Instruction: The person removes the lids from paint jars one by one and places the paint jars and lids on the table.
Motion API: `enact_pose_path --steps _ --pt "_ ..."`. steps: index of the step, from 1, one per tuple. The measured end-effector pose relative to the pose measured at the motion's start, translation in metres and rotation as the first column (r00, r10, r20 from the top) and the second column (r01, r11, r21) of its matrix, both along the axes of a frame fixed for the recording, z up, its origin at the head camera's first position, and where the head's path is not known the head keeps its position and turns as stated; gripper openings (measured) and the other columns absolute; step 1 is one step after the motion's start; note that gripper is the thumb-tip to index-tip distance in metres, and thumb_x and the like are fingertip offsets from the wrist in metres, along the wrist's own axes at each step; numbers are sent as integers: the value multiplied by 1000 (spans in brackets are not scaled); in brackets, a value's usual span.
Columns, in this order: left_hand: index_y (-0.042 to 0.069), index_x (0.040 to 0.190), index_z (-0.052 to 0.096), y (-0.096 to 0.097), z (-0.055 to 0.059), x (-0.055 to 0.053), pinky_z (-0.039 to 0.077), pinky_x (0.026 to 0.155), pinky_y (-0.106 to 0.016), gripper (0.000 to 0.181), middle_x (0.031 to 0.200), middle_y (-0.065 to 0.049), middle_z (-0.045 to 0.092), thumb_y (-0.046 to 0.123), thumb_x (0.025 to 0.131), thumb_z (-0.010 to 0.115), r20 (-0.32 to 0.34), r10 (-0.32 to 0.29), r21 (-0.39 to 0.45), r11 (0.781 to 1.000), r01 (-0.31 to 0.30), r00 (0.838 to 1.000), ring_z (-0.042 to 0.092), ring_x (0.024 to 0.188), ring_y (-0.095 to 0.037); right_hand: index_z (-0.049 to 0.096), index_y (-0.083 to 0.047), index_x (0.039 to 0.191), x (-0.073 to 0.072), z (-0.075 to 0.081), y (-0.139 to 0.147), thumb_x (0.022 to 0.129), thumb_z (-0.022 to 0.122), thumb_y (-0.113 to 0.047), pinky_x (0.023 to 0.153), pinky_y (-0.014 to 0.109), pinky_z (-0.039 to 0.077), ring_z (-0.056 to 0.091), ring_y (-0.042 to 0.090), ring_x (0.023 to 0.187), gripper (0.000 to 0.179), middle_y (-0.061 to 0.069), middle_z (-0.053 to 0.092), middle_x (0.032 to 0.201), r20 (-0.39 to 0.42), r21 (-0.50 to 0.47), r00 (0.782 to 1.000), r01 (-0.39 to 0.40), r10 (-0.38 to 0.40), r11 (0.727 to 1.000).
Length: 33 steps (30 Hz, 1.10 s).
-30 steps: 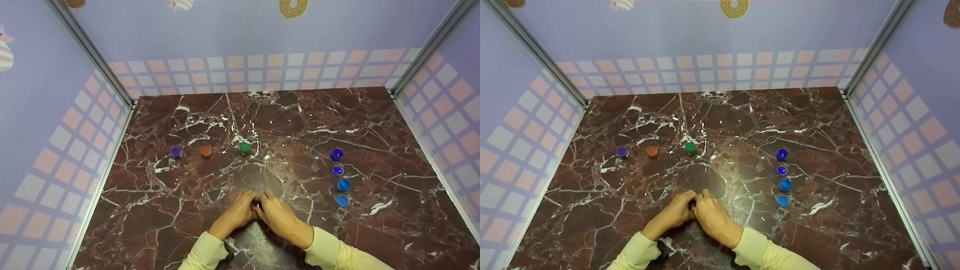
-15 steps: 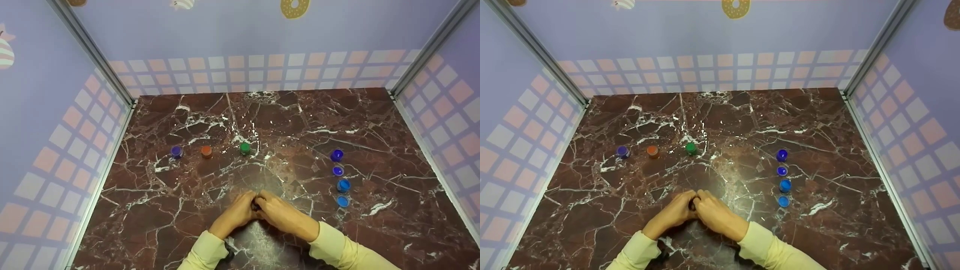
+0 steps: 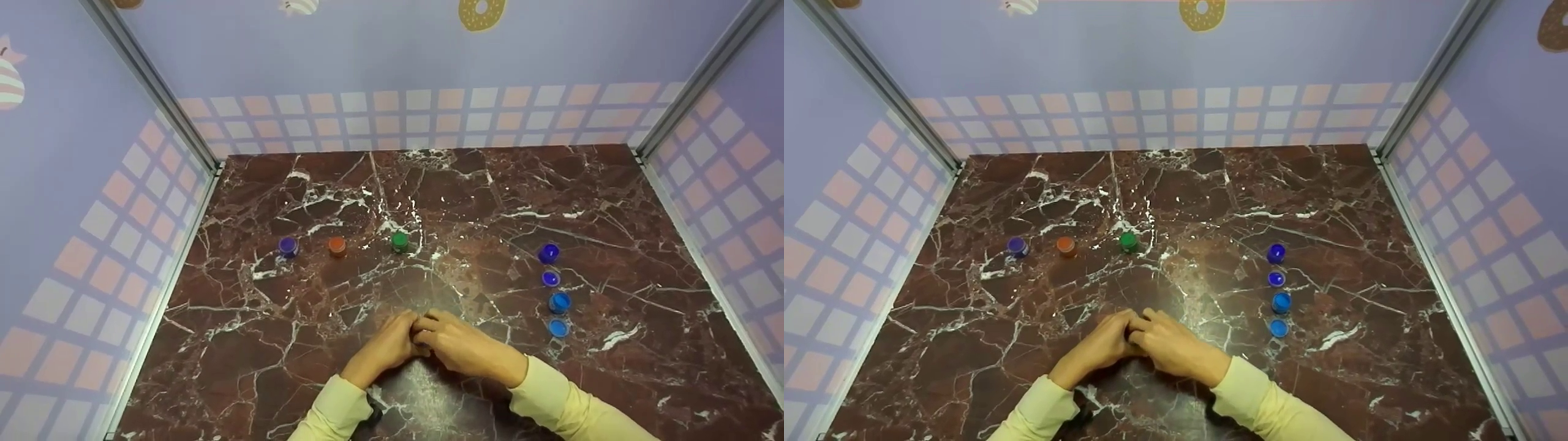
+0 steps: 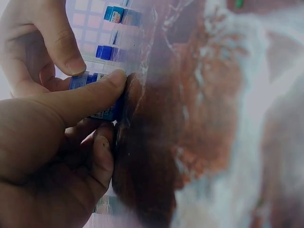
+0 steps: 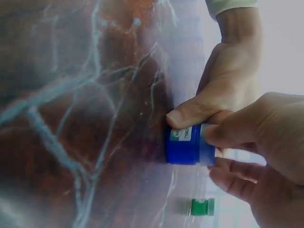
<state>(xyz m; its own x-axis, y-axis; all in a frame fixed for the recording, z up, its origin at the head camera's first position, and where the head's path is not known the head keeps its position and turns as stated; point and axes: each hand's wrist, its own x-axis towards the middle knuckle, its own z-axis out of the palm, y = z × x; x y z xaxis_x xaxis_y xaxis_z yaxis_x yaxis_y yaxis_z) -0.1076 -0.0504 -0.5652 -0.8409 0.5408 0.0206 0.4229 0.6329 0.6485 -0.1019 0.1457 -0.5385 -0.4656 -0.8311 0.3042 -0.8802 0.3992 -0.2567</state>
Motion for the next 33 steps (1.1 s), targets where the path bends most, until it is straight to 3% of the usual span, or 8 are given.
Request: enact_pose_path --steps 4,7,10,13,16,19,26,33 --pt "9 104 66 0 0 -1 50 86 -39 37 96 -1 63 24 79 90 25 -8 10 1000 8 1000 61 91 -21 71 -3 116 -1 -2 8 83 76 1 102 38 50 61 25 115 34 8 68 121 118 -96 993 41 -29 995" --pt "7 102 66 0 -1 -3 49 78 -33 38 89 0 59 21 77 91 33 -9 41 999 7 999 55 82 -14 71 -2 118 0 -4 13 86 75 -1 98 39 54 64 25 112 32 10 68 121 208 -159 970 160 -125 974" --pt "7 97 65 0 -2 -4 45 71 -28 37 84 2 54 17 74 93 48 0 66 998 -3 999 48 76 -9 71 1 112 0 -4 13 91 74 -3 84 35 58 68 24 96 21 11 69 108 301 -225 917 336 -263 915" --pt "9 95 65 1 -2 -4 43 72 -27 37 83 4 53 16 73 93 62 8 68 998 -13 998 47 75 -7 72 4 104 0 -5 11 93 74 -4 72 34 58 67 22 80 14 9 70 94 381 -266 838 504 -391 822" --pt "10 94 64 2 -1 -4 43 75 -29 37 82 5 52 17 72 94 64 17 51 999 -21 998 48 77 -8 72 4 100 0 -3 6 92 75 -6 68 34 56 65 20 75 13 7 69 86 406 -260 776 605 -483 752" --pt "10 94 64 1 -1 -4 42 76 -30 37 83 6 51 18 72 93 58 18 40 999 -20 998 48 78 -10 69 5 101 1 -1 1 93 75 -10 64 34 54 62 19 71 18 7 66 81 380 -223 750 642 -541 734" --pt "9 90 61 0 -1 -3 42 75 -32 37 83 3 52 19 73 93 36 23 31 999 -25 999 48 77 -12 50 2 104 14 2 -18 96 75 -22 46 32 47 54 20 54 35 6 53 74 235 -70 751 646 -617 760" --pt "8 93 65 2 -3 0 49 85 -42 26 91 -1 61 12 78 85 -15 11 18 1000 -11 1000 60 89 -22 48 -1 92 29 0 -37 92 78 -28 43 40 48 59 32 55 40 12 52 80 62 34 727 683 -684 729"
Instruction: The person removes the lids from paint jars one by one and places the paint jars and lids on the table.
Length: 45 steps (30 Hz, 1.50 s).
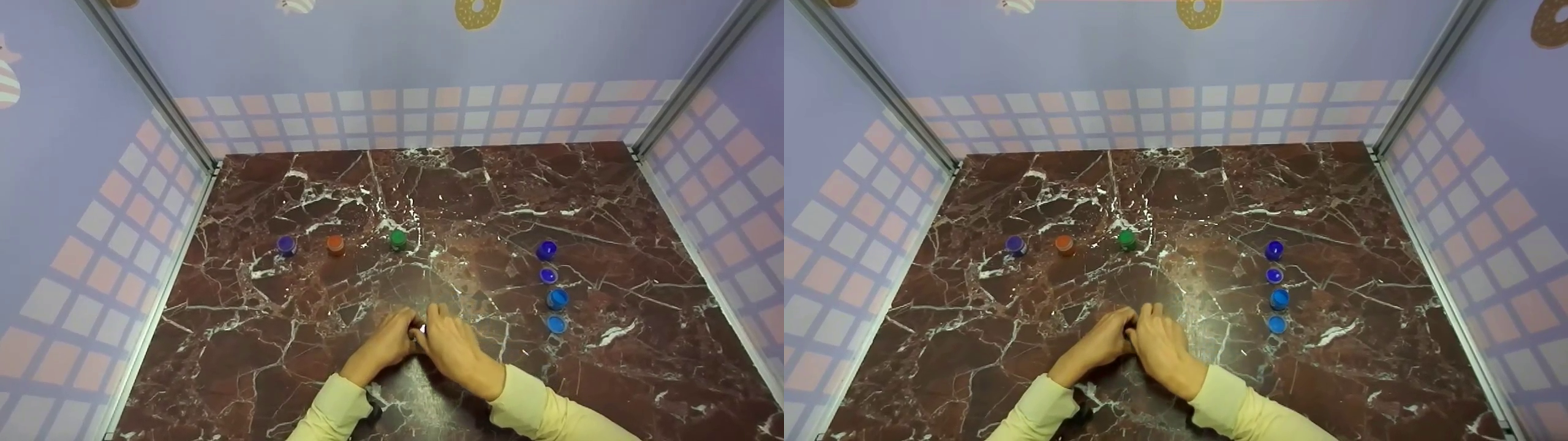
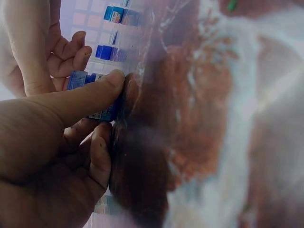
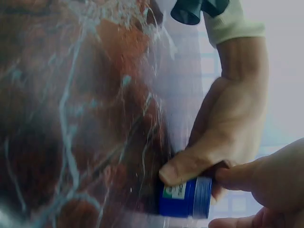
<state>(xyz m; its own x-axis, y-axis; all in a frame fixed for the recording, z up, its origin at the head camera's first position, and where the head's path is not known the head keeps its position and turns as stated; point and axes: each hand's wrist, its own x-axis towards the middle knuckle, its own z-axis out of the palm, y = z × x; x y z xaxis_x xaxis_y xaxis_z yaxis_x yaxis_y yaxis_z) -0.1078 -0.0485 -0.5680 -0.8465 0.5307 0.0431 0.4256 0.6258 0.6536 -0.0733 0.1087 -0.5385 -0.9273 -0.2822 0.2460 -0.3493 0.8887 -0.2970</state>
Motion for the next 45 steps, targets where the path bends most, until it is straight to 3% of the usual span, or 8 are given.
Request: enact_pose_path --steps 4,8,16,22,30,38,45 --pt "5 97 66 0 -1 0 50 86 -43 22 93 -4 63 3 80 78 -25 -12 6 1000 12 1000 62 92 -25 52 -1 89 3 -2 -5 90 80 -25 43 38 50 59 29 56 37 12 53 79 -49 48 999 -5 7 999" --pt "6 95 64 0 -1 1 49 88 -44 24 93 -3 62 5 78 81 -20 -7 7 1000 8 1000 61 93 -25 55 0 88 4 -2 -6 90 79 -21 45 39 52 60 29 59 33 11 54 79 -62 40 998 -26 28 999" --pt "10 91 61 0 1 3 47 81 -40 31 87 3 55 17 76 88 17 14 -8 1000 -14 1000 56 84 -20 60 -1 95 0 0 6 90 79 -14 53 40 55 62 28 68 23 7 49 84 20 -26 985 -170 170 985" --pt "9 92 61 0 1 1 44 77 -36 36 84 4 51 26 77 89 6 2 0 1000 -2 1000 51 80 -15 63 0 100 -7 1 18 88 80 -9 59 37 55 61 24 71 23 6 52 87 46 -85 947 -312 317 946" --pt "10 87 57 -1 1 -2 38 70 -30 39 80 7 44 27 76 90 -10 -24 26 999 24 1000 42 75 -11 67 -2 104 -14 4 26 82 83 -5 79 35 57 62 24 90 28 8 62 99 27 -53 883 -466 468 883" --pt "12 96 61 -1 1 -1 41 77 -33 37 85 7 48 23 77 91 33 -15 11 1000 14 999 46 80 -12 68 -2 105 -22 7 33 84 79 -1 84 31 57 63 21 93 23 8 63 103 99 -80 826 -550 555 831" --pt "12 99 62 -1 2 1 45 84 -39 36 93 3 56 26 79 89 55 4 11 1000 -5 998 55 90 -19 69 -3 105 -24 6 34 81 77 5 90 32 55 63 21 99 26 7 65 106 73 -123 804 -579 590 806"
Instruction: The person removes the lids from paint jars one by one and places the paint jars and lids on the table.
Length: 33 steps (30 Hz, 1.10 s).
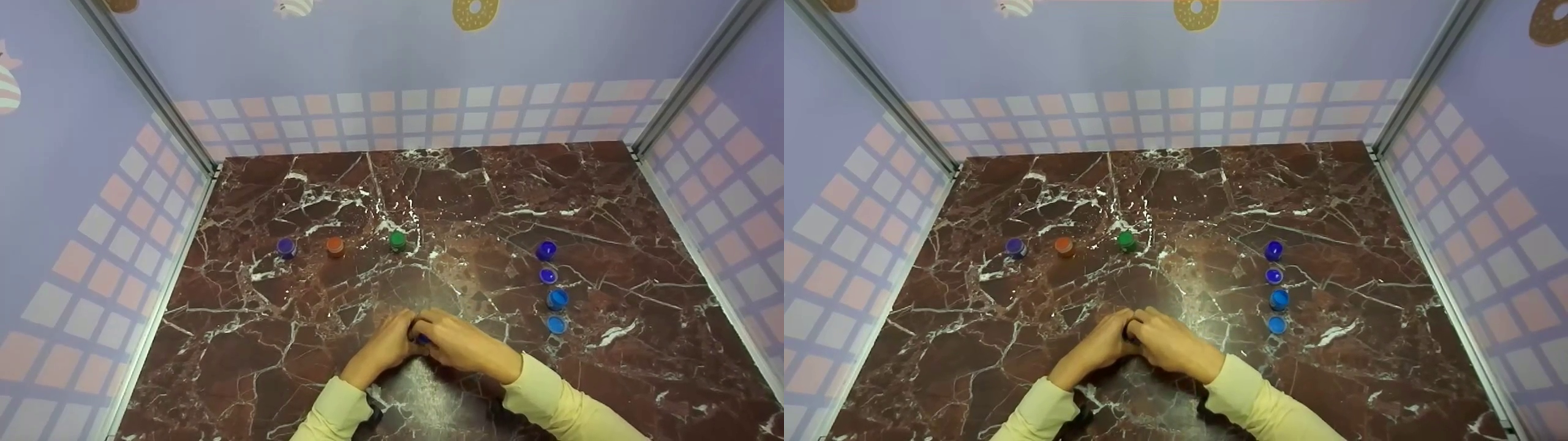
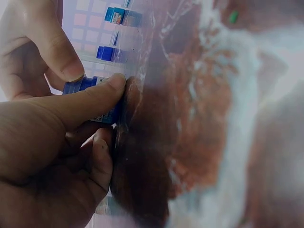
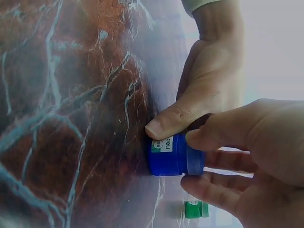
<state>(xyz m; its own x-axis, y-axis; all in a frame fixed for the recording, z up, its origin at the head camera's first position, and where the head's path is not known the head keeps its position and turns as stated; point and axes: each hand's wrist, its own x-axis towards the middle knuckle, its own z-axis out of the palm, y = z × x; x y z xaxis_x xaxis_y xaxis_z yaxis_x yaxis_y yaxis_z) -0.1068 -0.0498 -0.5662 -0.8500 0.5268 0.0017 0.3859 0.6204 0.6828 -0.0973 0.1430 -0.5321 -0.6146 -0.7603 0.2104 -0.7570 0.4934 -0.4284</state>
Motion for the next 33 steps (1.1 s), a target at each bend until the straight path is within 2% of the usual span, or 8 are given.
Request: enact_pose_path --steps 3,6,11,17,22,26,29,33 --pt "12 100 62 1 0 1 45 86 -40 38 94 3 56 28 79 89 4 6 -3 1000 -6 1000 55 92 -19 68 -2 105 0 -1 3 79 76 9 87 29 55 62 20 96 29 8 63 105 32 -42 999 12 -11 999" --pt "11 99 61 3 0 2 45 83 -39 39 91 3 54 28 78 90 8 16 -5 1000 -16 1000 53 90 -18 67 1 110 0 -3 8 79 72 11 86 27 56 62 21 96 33 10 61 109 102 -87 994 40 -31 995" --pt "9 96 58 4 2 4 44 76 -35 38 87 3 50 21 78 90 6 32 -7 999 -32 999 48 83 -15 65 4 123 0 -8 16 85 69 8 95 35 55 65 25 107 38 13 61 121 211 -159 974 118 -83 980" --pt "8 98 57 7 4 8 45 73 -31 38 89 1 51 16 80 89 -12 43 0 999 -43 999 48 81 -13 68 0 123 2 -19 23 86 71 5 100 46 51 64 28 112 37 9 65 121 288 -302 948 223 -134 927" --pt "4 107 59 11 6 13 52 81 -39 36 98 -4 56 9 83 85 -35 54 -28 998 -55 998 57 90 -21 69 -2 122 3 -29 28 87 73 3 100 48 51 65 30 111 36 8 69 121 336 -398 932 269 -134 877" --pt "3 113 60 15 8 17 52 90 -43 38 106 -6 57 6 84 83 -46 76 -77 994 -79 996 59 100 -26 70 -4 121 5 -35 32 86 75 3 96 48 53 66 29 109 36 8 70 122 375 -432 917 300 -133 851" --pt "1 116 61 17 9 19 52 91 -44 41 108 -8 58 6 83 84 -54 93 -89 991 -98 994 61 100 -28 70 -4 119 8 -36 34 85 76 4 90 45 56 67 29 103 36 9 70 120 408 -443 903 326 -136 835" --pt "2 116 62 19 10 20 53 89 -44 42 107 -8 59 9 83 85 -46 127 -85 988 -130 991 62 98 -28 67 3 118 10 -37 37 84 74 7 86 43 58 68 33 97 35 17 67 120 468 -467 875 361 -121 807"
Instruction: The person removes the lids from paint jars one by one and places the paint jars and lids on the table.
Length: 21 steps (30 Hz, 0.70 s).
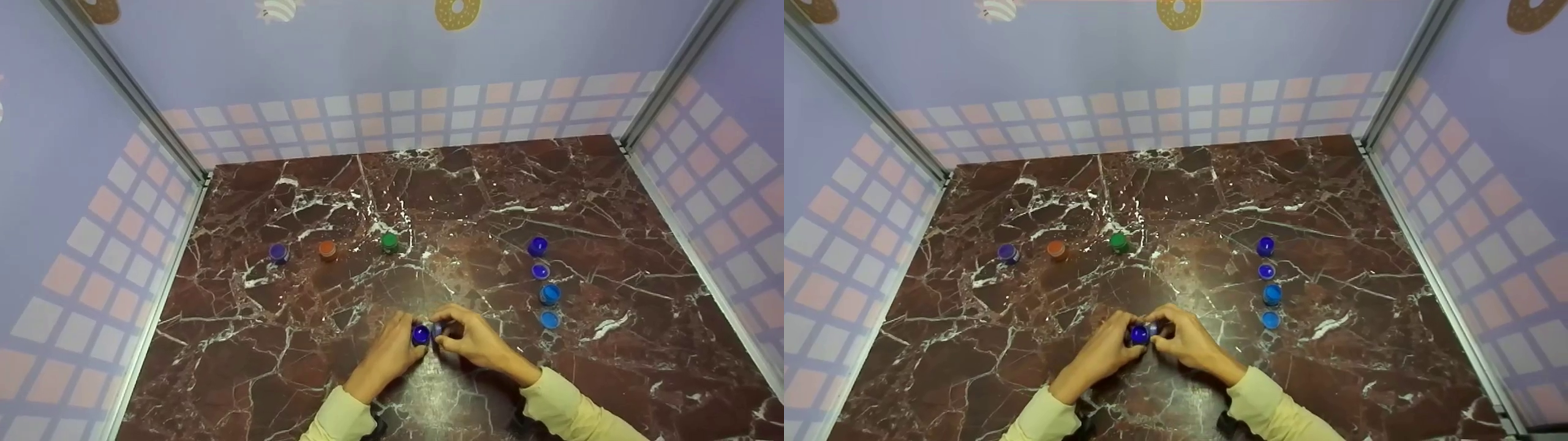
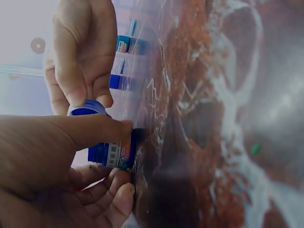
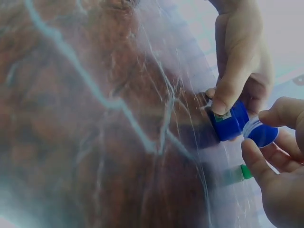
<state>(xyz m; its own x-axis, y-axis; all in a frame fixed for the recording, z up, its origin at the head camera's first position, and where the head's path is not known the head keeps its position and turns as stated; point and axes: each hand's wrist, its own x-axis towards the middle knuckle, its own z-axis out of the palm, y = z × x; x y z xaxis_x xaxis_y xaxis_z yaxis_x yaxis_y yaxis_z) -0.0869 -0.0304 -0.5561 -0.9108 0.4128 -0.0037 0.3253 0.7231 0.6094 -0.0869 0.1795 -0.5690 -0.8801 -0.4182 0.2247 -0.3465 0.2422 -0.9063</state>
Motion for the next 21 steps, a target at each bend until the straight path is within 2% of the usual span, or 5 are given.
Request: enact_pose_path --steps 3,10,14,19,21 --pt "3 116 62 1 0 -1 53 89 -45 41 107 -8 59 11 84 85 8 10 8 1000 -10 1000 61 99 -28 65 6 119 1 -1 4 84 74 7 88 42 58 67 34 99 36 19 65 121 37 -9 999 9 -8 1000" --pt "1 111 65 5 2 -4 53 90 -45 35 104 -8 60 8 82 85 2 10 34 999 -10 1000 62 99 -29 66 2 128 5 1 18 81 73 7 98 35 51 62 25 108 48 10 65 123 4 106 1000 9 -10 994" --pt "1 109 65 8 2 -7 54 91 -45 32 105 -8 61 7 83 84 0 11 43 999 -11 1000 63 101 -29 65 1 133 7 0 25 79 71 10 98 34 49 59 23 106 55 9 63 120 0 141 1000 -13 13 990" --pt "1 107 66 13 2 -12 54 89 -44 30 104 -8 61 6 84 84 0 -1 43 999 1 1000 63 99 -28 66 4 132 10 1 30 77 68 9 95 33 48 55 21 104 55 11 59 117 32 167 999 -39 34 985" --pt "2 107 66 15 2 -14 55 89 -44 29 103 -9 61 5 84 84 9 -3 46 999 2 1000 63 99 -28 67 3 130 11 1 33 76 67 8 92 31 48 54 20 102 54 9 58 115 20 180 999 -42 39 983"
